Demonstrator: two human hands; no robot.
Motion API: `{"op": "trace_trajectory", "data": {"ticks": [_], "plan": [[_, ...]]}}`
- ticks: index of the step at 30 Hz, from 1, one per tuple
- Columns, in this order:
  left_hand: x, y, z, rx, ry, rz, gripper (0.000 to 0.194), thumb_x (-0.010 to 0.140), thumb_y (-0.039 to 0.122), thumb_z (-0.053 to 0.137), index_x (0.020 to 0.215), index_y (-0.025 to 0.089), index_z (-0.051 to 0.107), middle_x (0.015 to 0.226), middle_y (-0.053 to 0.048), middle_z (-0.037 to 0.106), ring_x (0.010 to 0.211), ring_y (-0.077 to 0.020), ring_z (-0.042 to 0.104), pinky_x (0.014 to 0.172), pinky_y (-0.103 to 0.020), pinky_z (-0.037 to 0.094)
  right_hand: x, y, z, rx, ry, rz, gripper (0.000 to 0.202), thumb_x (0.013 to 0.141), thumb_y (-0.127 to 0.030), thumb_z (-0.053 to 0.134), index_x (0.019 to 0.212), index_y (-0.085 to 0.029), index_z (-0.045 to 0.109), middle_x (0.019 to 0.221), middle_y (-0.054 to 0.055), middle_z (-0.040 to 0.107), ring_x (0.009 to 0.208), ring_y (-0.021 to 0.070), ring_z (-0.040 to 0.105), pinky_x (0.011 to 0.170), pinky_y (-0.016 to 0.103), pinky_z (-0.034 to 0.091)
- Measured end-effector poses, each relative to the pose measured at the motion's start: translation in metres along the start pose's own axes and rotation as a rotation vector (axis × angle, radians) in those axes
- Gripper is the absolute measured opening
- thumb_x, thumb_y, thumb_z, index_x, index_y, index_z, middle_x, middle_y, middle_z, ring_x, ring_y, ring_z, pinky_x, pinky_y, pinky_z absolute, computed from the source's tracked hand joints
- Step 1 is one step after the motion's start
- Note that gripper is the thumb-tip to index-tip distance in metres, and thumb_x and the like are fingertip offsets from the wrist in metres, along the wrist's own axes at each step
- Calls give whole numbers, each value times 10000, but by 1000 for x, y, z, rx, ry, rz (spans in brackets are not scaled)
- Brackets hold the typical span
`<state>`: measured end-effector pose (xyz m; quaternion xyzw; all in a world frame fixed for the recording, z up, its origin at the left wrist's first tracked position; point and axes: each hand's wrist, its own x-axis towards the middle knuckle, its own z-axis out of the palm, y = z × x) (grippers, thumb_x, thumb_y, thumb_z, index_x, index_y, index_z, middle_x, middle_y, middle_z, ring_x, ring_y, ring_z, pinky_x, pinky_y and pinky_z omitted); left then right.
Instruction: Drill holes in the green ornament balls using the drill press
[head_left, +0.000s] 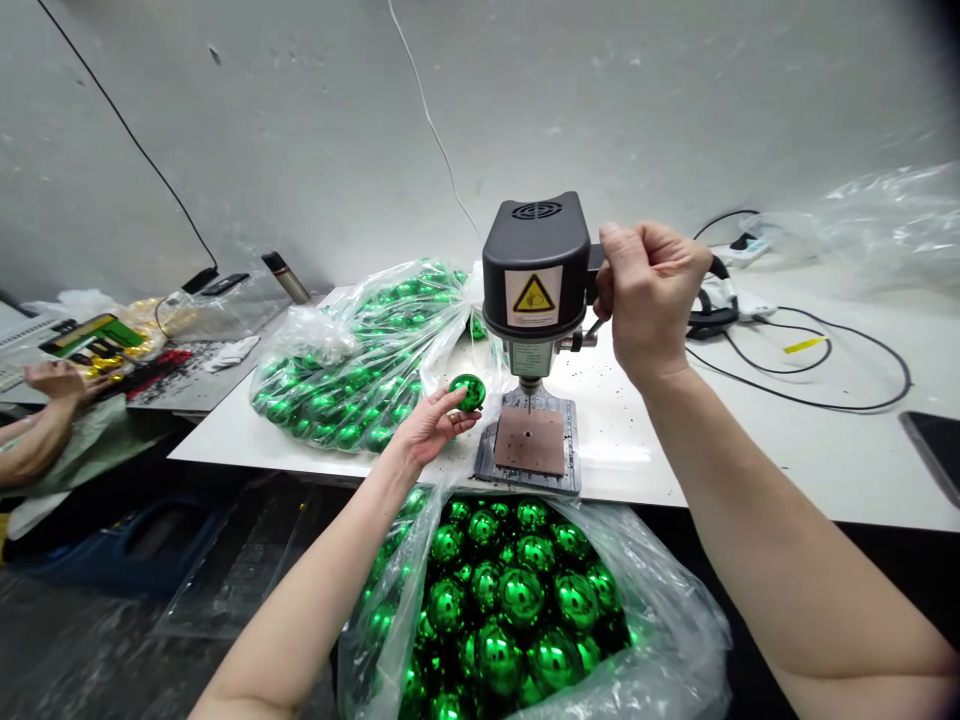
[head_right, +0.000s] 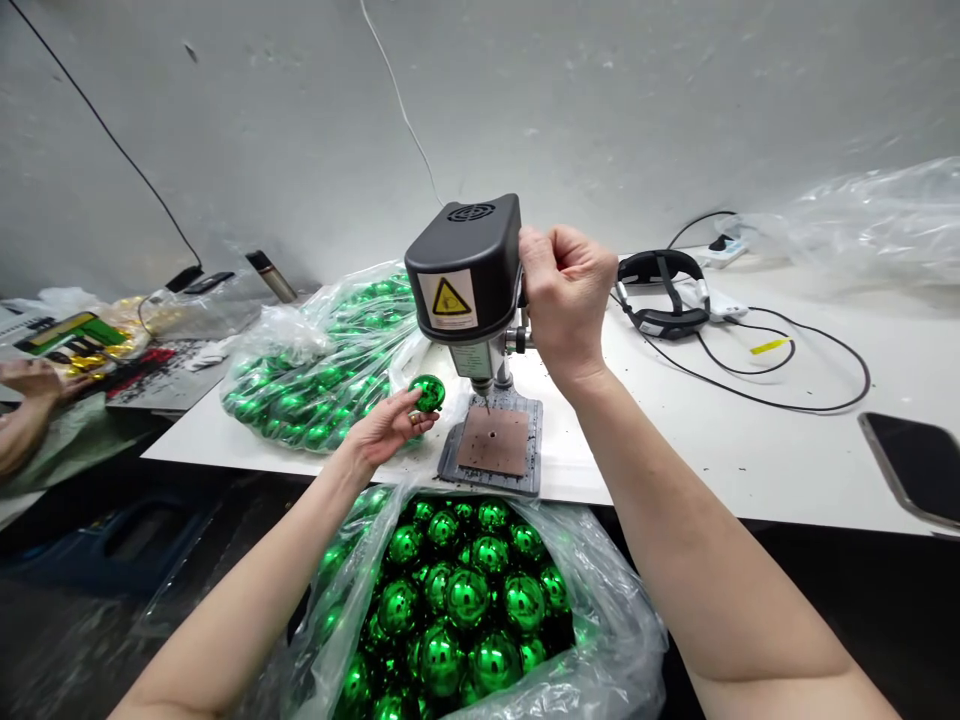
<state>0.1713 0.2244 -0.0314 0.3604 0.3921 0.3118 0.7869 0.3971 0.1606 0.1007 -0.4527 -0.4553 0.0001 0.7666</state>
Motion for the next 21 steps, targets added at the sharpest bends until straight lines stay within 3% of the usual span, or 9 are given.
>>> {"op": "trace_trajectory", "data": {"ticks": [7,13,21], "plan": [[17,-37,6,302,78,210,587,624,426,870,1098,158,651,895,-53,722,679,-122,618,634,-257,455,3,3,0,-21,-11,-25,476,886,-211,592,514,-223,296,491,-50,274,438,89,279,414,264,236],[30,-61,20,429,-3,298,596,645,387,858,1139,131,647,959,-72,723,841,-152,636,801,-293,478,5,11,0,-86,-23,-77,548,941,-390,590,555,-225,237,503,-48,256,457,95,270,431,268,270],[38,-69,22,682,-31,381,571,699,411,815,1185,148,672,1022,-78,706,882,-170,594,779,-292,449,17,8,6,-66,-1,43,537,922,-115,588,524,-230,246,490,-63,251,471,86,218,473,276,248]]}}
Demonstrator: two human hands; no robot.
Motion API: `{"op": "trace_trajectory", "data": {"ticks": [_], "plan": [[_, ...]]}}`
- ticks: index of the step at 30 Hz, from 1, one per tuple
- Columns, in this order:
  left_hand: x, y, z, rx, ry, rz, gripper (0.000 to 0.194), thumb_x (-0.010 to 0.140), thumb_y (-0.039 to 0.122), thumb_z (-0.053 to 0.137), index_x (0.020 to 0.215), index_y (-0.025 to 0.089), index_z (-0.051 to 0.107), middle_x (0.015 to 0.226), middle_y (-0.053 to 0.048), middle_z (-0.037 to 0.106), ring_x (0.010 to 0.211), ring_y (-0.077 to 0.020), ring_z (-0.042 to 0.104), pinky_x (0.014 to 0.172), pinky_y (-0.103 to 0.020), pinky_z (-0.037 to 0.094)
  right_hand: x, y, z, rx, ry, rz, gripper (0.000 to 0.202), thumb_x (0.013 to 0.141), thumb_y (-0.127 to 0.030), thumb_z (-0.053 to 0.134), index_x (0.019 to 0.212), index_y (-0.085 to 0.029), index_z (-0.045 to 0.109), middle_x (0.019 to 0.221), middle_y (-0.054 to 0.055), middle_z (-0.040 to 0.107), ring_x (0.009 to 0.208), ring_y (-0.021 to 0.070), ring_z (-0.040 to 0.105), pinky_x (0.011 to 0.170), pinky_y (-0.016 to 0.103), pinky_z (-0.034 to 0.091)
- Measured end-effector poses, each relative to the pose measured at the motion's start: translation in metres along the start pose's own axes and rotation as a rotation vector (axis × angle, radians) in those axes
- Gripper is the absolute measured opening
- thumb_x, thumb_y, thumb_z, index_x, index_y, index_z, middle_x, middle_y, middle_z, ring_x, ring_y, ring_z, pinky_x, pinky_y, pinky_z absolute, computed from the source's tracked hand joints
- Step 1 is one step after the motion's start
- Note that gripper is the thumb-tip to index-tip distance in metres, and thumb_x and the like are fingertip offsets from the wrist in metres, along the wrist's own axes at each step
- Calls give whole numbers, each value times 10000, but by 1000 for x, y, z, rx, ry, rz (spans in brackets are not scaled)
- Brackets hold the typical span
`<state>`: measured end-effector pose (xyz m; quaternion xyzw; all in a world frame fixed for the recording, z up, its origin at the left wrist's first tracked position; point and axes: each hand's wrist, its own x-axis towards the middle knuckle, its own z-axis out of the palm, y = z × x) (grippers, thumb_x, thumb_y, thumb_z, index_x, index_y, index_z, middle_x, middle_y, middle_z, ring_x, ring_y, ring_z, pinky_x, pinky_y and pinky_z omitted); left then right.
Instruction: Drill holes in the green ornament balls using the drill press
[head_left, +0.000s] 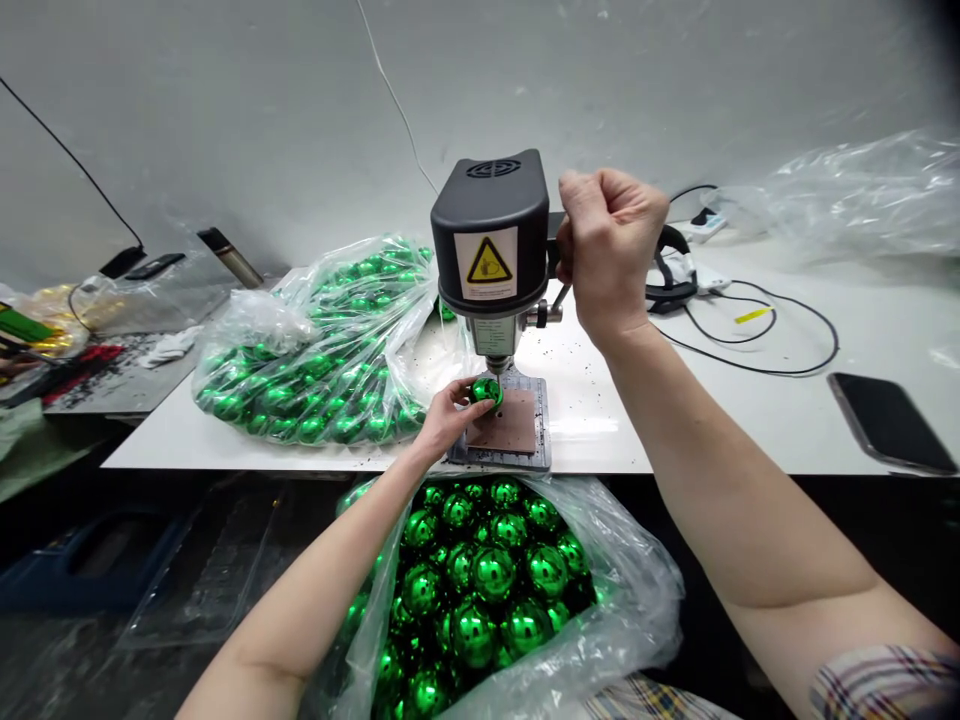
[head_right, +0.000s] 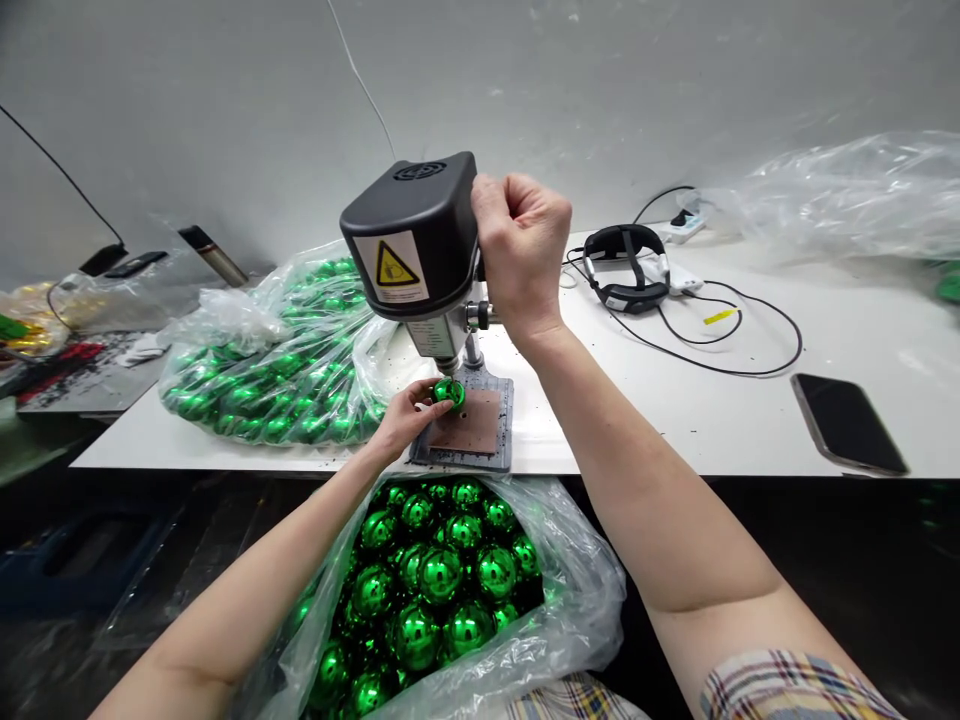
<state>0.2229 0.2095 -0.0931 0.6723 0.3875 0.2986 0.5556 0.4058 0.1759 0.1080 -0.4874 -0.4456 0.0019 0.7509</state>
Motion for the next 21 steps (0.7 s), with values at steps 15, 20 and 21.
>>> {"op": "trace_trajectory", "data": {"ticks": [15,20,21], "plan": [[-18,-7,20,188,78,196,556,684,321,835,1181,160,644,1034,-88,682,920,-207,623,813,-335,502,9,4,4,63,13,52,517,918,-119,587,516,-229,280,488,-62,253,447,84,236,436,258,267],[-19,-9,32,113,73,230,515,697,283,816,1155,167,609,1101,-91,676,1018,-229,641,911,-369,517,9,7,3,81,-11,52,505,927,-145,589,534,-234,283,493,-63,258,439,92,222,446,274,276],[-19,-11,34,90,73,226,520,701,282,813,1162,169,601,1107,-89,676,1031,-230,643,928,-374,516,10,8,3,91,-7,56,504,924,-124,584,532,-234,287,491,-64,257,436,90,219,444,273,268]]}}
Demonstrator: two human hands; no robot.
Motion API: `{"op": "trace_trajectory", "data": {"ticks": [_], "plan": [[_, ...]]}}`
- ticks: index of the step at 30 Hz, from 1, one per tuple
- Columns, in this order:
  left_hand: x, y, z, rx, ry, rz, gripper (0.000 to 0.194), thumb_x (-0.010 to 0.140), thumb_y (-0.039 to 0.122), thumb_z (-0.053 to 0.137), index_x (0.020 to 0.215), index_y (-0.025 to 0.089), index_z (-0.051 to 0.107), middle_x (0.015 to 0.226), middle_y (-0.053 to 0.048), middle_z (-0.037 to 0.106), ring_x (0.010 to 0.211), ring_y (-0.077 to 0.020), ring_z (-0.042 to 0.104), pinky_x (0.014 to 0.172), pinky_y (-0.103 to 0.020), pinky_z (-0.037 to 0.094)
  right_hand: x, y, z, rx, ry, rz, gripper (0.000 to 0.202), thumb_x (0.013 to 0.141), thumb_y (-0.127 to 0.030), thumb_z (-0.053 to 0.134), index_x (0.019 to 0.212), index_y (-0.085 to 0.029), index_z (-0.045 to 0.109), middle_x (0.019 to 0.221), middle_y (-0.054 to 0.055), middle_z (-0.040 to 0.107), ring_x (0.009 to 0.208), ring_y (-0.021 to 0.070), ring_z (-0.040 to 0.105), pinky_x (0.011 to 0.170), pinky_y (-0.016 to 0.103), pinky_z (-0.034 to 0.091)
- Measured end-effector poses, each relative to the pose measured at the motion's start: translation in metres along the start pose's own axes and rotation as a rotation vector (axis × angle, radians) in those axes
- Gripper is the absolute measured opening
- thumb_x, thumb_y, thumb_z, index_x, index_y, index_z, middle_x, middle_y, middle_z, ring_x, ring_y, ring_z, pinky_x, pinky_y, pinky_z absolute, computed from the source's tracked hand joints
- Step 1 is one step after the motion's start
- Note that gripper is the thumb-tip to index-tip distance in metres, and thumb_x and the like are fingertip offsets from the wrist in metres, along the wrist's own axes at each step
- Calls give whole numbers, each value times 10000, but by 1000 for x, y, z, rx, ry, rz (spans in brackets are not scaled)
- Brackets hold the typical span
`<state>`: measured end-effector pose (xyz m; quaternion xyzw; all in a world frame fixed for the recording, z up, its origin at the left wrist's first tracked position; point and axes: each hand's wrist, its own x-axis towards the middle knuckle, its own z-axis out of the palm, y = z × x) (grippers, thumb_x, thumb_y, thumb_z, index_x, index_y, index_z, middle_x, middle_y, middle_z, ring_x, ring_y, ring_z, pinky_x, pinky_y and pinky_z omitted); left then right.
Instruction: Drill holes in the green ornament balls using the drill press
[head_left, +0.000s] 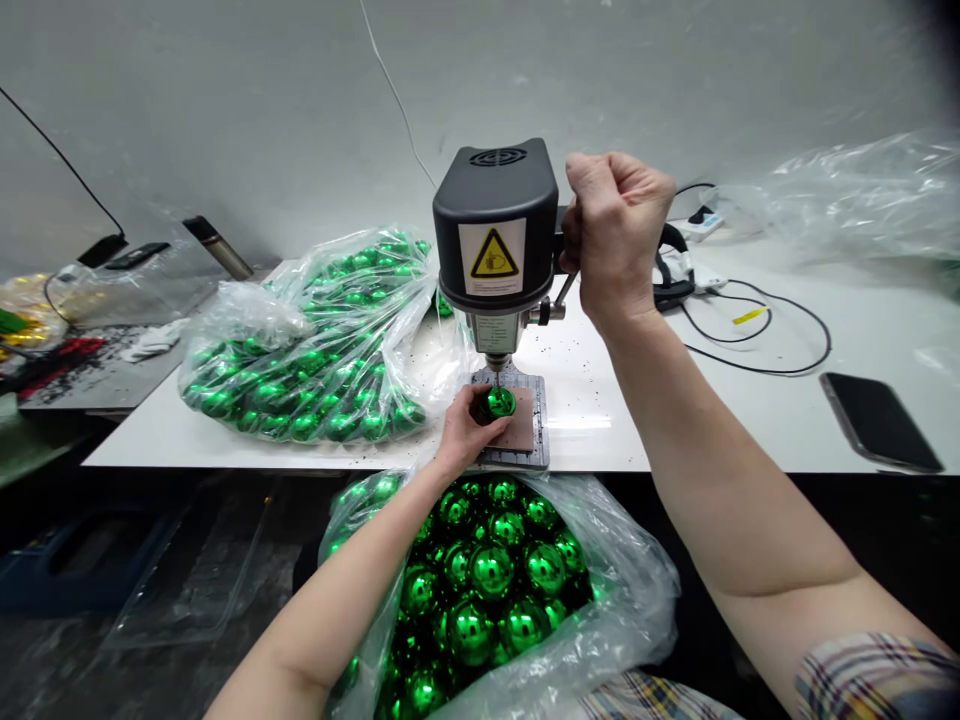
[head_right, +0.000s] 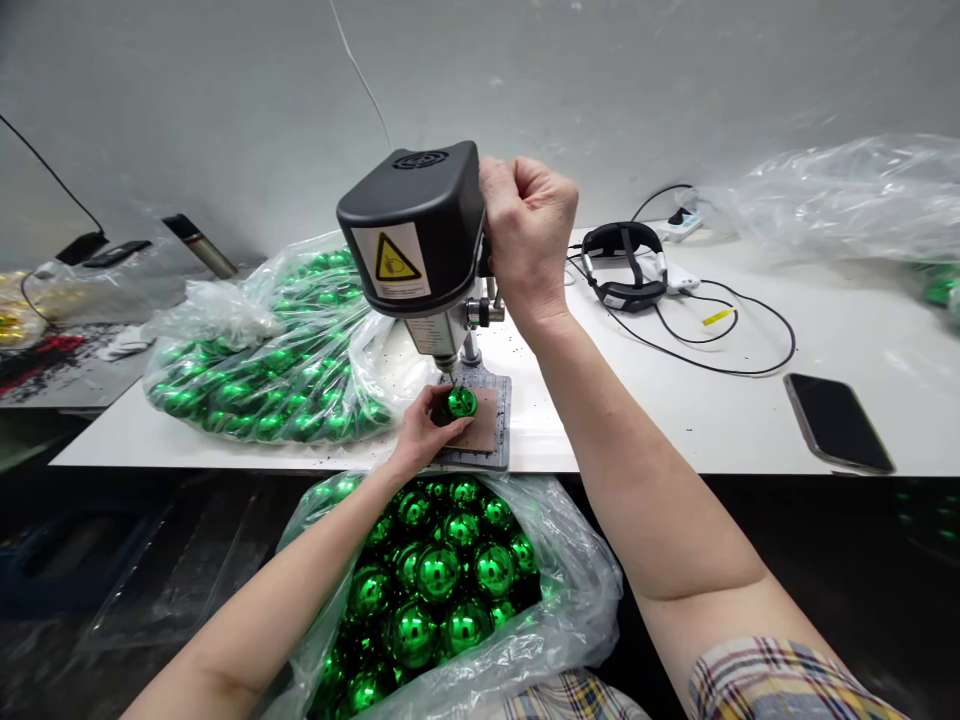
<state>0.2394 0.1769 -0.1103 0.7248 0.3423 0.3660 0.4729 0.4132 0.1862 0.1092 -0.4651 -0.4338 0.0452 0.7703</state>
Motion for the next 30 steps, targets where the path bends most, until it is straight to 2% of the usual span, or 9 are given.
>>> {"op": "trace_trajectory", "data": {"ticks": [4,9,14,18,23,30], "plan": [[-1,-5,4,-84,3,-12,532,715,286,805,1182,169,580,1117,-83,684,1054,-225,648,974,-386,510,-1,0,0,21,-7,-8,501,914,-107,591,510,-225,319,478,-67,267,425,79,229,428,264,242],[-1,-5,2,-120,-2,-16,537,707,278,809,1179,161,581,1120,-86,685,1063,-226,645,982,-386,506,-15,-9,-4,84,-24,-98,502,905,-155,614,495,-229,334,462,-66,289,404,78,239,402,269,186],[-1,-5,3,-126,-13,-17,521,720,275,803,1176,172,572,1111,-79,680,1051,-220,645,974,-381,507,-43,-18,-13,10,-67,-188,495,952,-255,583,521,-219,342,474,-53,338,408,74,280,402,267,229],[-3,-8,4,-99,12,-2,524,726,276,804,1177,187,551,1110,-70,670,1065,-220,636,990,-388,496,-75,-14,-22,-29,-40,-298,538,968,-295,567,524,-201,279,480,-53,253,405,65,285,411,266,225],[-3,-6,4,-70,5,15,498,729,280,808,1143,189,546,1085,-71,668,1039,-222,642,965,-384,505,-101,-1,-32,8,-61,-433,520,936,-178,571,535,-181,239,478,-52,245,392,56,307,415,275,214],[-3,-3,3,-91,6,22,476,736,270,805,1126,181,549,1074,-74,668,1033,-218,639,956,-382,502,-106,16,-45,7,-177,-663,458,803,41,549,588,-184,213,528,-60,209,441,56,264,436,269,203]]}}
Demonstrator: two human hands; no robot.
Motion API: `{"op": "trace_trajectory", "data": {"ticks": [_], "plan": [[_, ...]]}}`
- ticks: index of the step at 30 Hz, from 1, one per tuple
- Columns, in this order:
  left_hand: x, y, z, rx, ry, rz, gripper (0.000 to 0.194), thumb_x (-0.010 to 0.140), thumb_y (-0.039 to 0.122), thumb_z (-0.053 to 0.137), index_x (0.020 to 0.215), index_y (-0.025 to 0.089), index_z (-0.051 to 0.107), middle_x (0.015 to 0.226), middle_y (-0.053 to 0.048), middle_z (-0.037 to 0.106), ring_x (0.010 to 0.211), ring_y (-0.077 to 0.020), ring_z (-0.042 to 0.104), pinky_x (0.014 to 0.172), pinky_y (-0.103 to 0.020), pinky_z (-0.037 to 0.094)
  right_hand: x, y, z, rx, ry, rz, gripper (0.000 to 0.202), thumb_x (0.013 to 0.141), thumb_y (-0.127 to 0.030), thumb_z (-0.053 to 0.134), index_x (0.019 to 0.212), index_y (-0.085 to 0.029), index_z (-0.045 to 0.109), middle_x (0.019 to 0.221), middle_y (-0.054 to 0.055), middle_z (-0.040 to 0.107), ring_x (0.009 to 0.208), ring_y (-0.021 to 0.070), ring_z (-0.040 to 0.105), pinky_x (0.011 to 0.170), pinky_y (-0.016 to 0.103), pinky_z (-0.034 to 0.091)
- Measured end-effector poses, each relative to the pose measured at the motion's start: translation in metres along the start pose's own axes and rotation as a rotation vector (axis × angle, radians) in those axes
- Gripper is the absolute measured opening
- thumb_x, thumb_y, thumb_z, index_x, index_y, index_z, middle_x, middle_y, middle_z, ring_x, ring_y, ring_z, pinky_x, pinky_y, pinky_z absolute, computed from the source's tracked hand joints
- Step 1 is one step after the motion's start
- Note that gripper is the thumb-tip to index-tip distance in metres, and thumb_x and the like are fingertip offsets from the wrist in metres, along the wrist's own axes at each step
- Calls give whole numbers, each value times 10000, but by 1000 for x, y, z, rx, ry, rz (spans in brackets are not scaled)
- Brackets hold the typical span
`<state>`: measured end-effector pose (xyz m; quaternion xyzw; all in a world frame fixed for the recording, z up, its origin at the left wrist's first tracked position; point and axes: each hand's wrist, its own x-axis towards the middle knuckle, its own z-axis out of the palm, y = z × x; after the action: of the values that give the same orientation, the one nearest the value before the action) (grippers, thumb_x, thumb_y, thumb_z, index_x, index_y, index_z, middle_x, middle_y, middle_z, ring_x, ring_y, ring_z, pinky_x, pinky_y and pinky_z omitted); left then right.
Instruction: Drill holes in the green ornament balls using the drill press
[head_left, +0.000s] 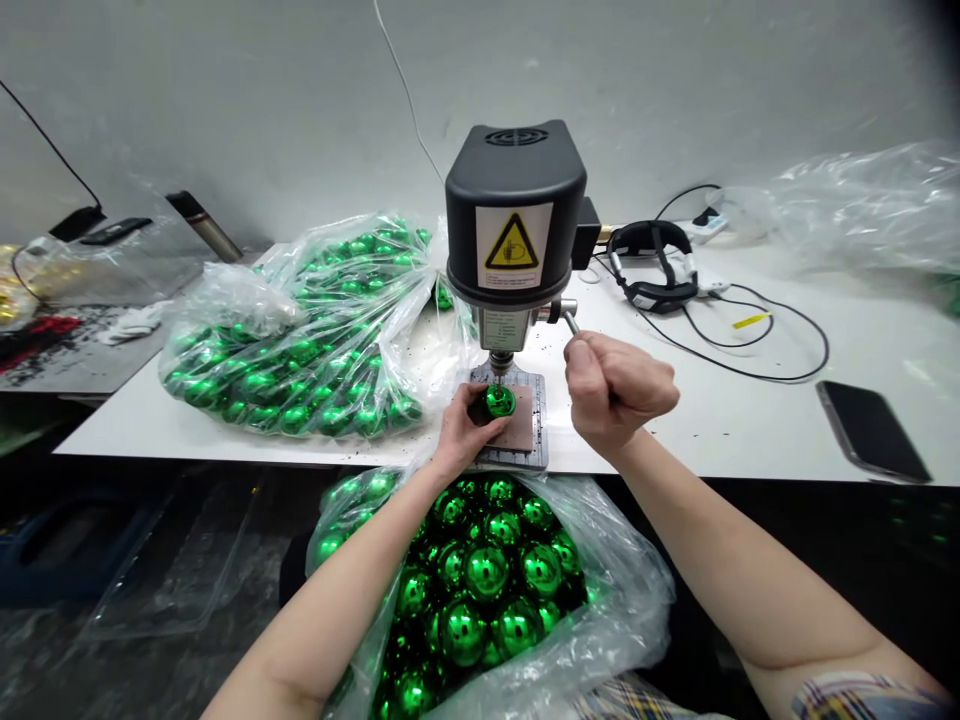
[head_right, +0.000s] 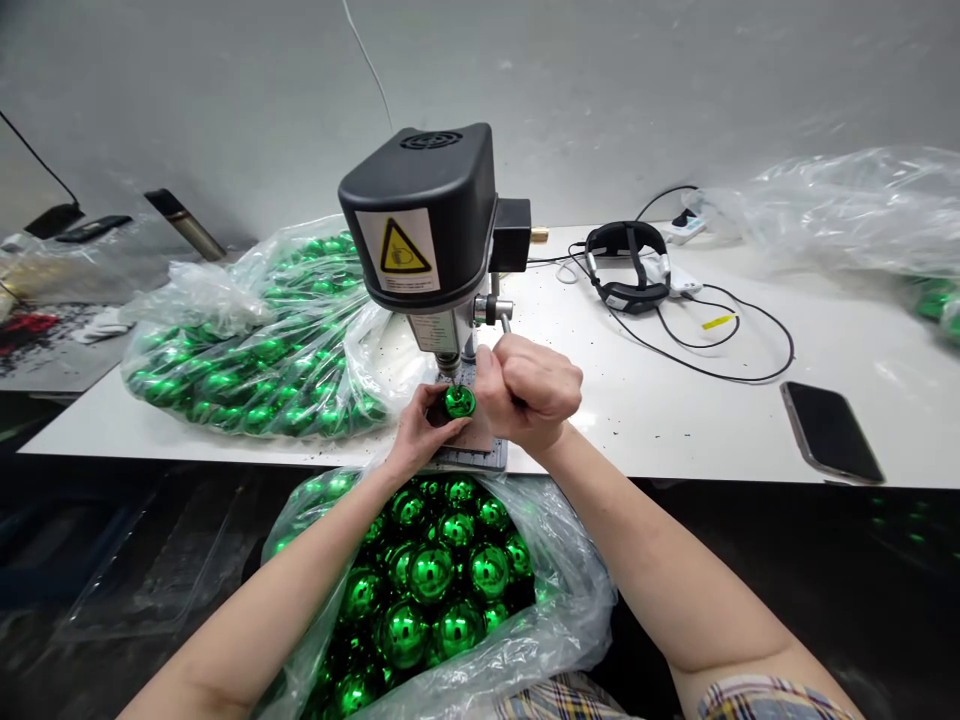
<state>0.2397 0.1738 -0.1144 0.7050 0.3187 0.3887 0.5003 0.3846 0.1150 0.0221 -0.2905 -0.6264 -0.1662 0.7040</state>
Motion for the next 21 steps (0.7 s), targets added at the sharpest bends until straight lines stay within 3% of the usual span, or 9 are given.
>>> {"op": "trace_trajectory", "data": {"ticks": [4,6,10,14,16,21], "plan": [[0,1,0,-30,0,-12,479,729,278,809,1119,178,549,1067,-73,673,1025,-216,645,941,-376,511,-7,-1,-2,29,-96,-55,456,781,67,533,598,-189,203,540,-59,220,462,61,264,458,266,246],[0,0,1,-33,10,-18,482,720,280,814,1112,182,551,1061,-68,676,1024,-213,645,938,-372,515,0,-3,1,21,-58,-5,465,818,36,533,573,-185,205,510,-60,226,437,56,266,447,265,241],[1,0,2,-28,31,-55,502,698,297,825,1107,184,555,1068,-72,679,1019,-210,648,926,-370,518,43,-1,17,-8,198,289,499,910,-141,573,497,-198,299,435,-63,293,373,66,295,384,268,206],[-8,27,-15,91,72,-111,467,676,335,832,1033,170,581,986,-68,677,909,-194,641,832,-329,509,87,18,25,69,194,607,451,893,-147,593,510,-225,368,446,-63,352,369,83,280,343,274,194],[-23,56,-36,209,-60,-155,454,668,369,830,1006,171,600,931,-53,668,829,-188,615,750,-307,487,96,28,26,38,191,677,454,898,-135,586,520,-230,353,463,-65,339,380,83,269,355,270,222],[-91,126,-91,597,-895,-304,551,629,419,856,1098,215,650,945,-58,687,820,-250,625,673,-307,441,95,36,24,62,215,613,477,861,-52,589,483,-235,364,450,-69,306,382,85,278,375,277,206]]}}
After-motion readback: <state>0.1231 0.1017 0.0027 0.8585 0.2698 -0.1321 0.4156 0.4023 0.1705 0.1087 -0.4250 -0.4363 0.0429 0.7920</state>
